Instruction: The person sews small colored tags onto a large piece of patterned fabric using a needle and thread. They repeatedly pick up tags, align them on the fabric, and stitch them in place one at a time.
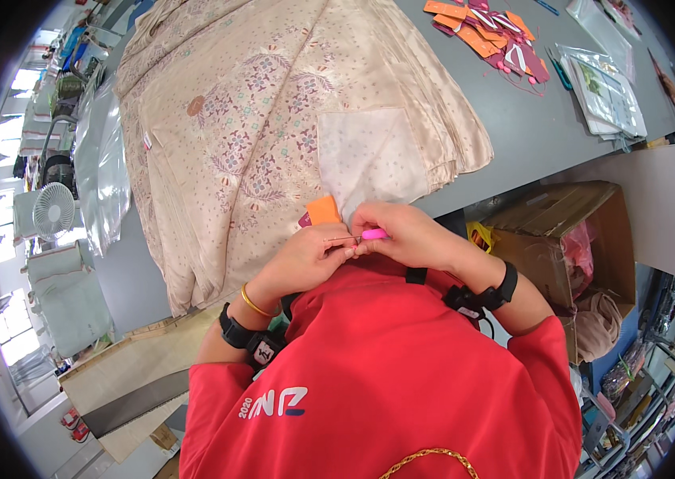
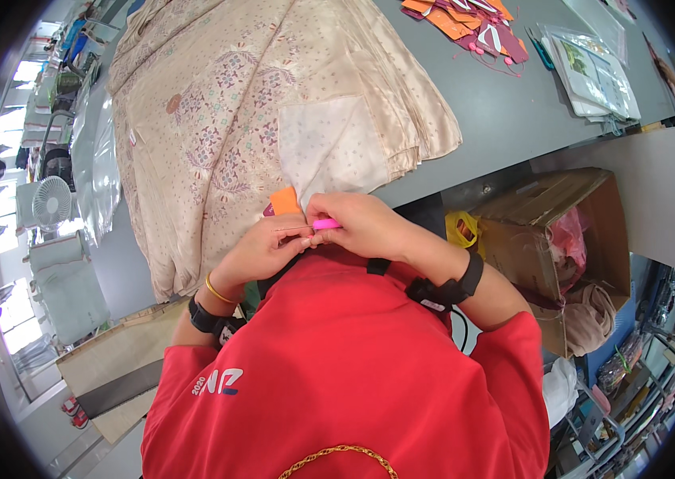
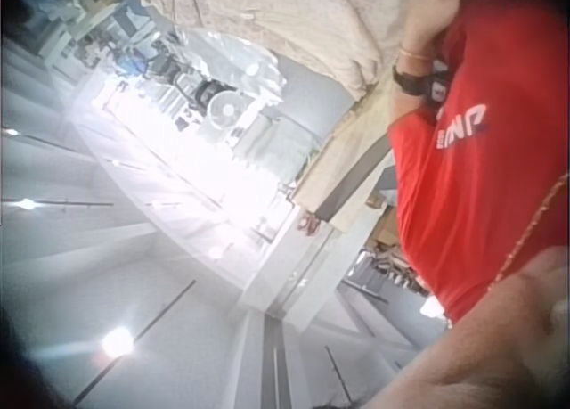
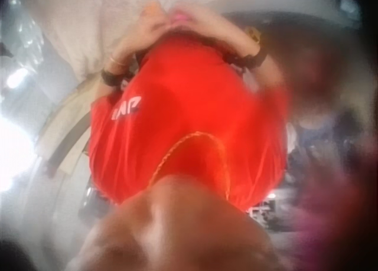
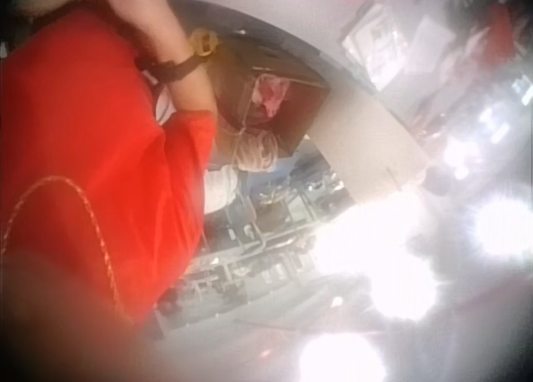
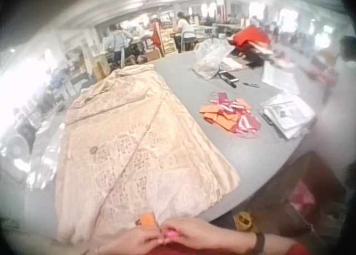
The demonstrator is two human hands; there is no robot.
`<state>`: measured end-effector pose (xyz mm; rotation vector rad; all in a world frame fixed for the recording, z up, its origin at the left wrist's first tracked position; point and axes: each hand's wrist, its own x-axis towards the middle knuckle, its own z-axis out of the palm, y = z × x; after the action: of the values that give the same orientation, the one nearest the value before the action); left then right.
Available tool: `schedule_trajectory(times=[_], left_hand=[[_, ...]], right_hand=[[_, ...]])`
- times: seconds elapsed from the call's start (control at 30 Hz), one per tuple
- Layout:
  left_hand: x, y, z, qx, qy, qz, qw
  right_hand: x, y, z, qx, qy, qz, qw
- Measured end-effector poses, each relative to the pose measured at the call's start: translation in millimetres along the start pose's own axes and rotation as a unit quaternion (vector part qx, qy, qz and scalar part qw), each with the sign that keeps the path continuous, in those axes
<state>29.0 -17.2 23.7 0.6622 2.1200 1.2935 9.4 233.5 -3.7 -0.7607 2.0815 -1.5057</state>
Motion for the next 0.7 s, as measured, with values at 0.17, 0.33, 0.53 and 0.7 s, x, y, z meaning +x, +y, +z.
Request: schedule_trajectory(times=[0.17,0.33,0.53,0.7], left_hand=[[0,15,2,0.069,0.015,-0.026,0.997],[2,36,-8,0.181,0.047,0.032,0.982],[-2,80,-39,0.293,0.101,0.027,0.95],[32,87,-37,0.42,0.139,0.14,0.886]], right_hand=[[48,2,-40,-0.076,0.154,-0.114,0.979],[73,14,-65,-0.188,0.182,-0.085,0.961],[-2,13,-54,-0.25,0.068,-0.107,0.96],[-11,-3,-38,-0.274,0.199,-0.202,0.919]])
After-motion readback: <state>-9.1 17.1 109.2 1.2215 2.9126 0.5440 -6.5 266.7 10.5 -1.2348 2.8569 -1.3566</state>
